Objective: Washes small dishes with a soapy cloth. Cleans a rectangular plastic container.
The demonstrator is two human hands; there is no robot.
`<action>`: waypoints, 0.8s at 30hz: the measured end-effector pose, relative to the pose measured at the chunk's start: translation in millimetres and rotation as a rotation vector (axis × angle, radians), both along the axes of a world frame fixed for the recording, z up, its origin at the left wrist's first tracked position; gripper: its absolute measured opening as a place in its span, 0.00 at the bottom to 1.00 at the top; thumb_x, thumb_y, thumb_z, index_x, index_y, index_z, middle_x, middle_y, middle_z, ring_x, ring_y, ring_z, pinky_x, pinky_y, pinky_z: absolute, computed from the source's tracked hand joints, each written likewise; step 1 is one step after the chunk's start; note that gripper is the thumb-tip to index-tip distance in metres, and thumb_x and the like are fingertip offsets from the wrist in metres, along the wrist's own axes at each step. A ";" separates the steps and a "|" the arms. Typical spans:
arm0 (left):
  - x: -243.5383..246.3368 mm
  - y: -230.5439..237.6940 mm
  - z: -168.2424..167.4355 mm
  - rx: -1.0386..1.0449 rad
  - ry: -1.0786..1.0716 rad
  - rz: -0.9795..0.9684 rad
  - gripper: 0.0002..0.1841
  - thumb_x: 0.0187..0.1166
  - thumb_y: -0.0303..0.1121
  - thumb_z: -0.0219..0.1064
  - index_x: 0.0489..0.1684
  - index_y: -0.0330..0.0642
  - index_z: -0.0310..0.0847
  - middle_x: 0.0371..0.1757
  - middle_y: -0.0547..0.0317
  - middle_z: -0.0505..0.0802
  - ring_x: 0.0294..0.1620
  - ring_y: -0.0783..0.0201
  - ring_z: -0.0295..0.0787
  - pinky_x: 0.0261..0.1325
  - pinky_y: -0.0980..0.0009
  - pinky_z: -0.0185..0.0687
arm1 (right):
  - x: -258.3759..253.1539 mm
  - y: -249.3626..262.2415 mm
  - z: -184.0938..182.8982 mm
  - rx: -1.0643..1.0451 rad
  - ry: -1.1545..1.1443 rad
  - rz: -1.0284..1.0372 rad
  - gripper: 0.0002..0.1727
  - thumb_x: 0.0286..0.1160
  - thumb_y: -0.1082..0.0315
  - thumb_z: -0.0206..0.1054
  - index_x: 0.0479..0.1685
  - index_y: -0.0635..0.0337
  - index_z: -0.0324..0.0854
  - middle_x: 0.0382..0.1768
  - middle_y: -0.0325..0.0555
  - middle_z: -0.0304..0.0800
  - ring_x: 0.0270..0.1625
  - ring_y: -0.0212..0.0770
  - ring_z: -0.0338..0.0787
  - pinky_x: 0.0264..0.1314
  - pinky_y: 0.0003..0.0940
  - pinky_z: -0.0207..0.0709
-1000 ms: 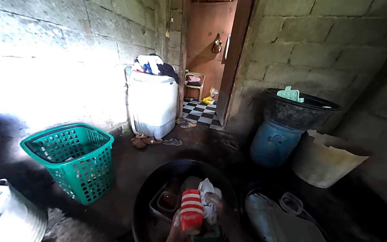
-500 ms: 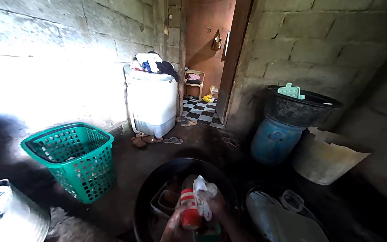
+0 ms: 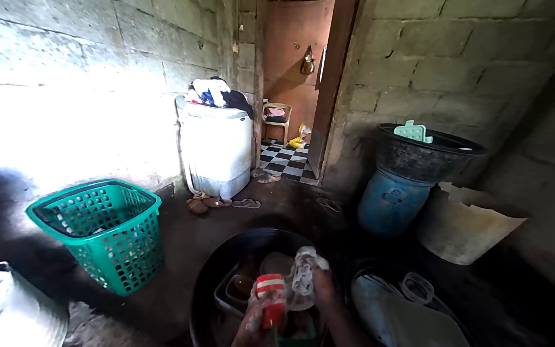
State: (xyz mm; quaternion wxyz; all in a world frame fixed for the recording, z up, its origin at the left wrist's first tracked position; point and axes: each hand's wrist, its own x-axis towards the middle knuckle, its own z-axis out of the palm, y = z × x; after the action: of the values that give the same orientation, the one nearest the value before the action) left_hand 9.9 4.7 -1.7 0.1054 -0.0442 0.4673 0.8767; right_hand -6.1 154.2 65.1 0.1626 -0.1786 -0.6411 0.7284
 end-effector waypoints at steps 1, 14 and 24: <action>-1.4 2.3 -0.3 0.002 0.008 0.074 0.39 0.68 0.24 0.64 0.84 0.39 0.49 0.48 0.51 0.89 0.40 0.64 0.91 0.42 0.65 0.91 | -2.0 5.0 0.2 -0.022 -0.024 -0.042 0.17 0.83 0.69 0.66 0.64 0.71 0.78 0.46 0.54 0.88 0.43 0.38 0.88 0.50 0.37 0.84; -5.7 11.0 -9.4 -0.150 -0.131 0.281 0.35 0.76 0.24 0.67 0.84 0.32 0.54 0.56 0.37 0.85 0.45 0.56 0.86 0.48 0.59 0.85 | 28.5 -20.7 -6.7 0.675 -0.097 0.473 0.30 0.70 0.72 0.76 0.70 0.80 0.75 0.65 0.70 0.86 0.72 0.54 0.85 0.81 0.44 0.72; -4.1 -3.5 -6.9 0.378 -0.051 -0.122 0.31 0.93 0.51 0.26 0.49 0.49 0.80 0.35 0.60 0.95 0.37 0.66 0.94 0.40 0.65 0.92 | 33.6 5.3 -5.7 0.681 -0.059 0.638 0.32 0.74 0.71 0.72 0.76 0.78 0.70 0.68 0.68 0.84 0.73 0.49 0.84 0.82 0.41 0.72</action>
State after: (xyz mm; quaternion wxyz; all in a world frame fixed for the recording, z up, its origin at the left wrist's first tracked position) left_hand 5.8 1.2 -8.6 0.1765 -0.0174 0.2934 0.9394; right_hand 27.5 159.4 59.4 -0.0386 0.0704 -0.8709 0.4849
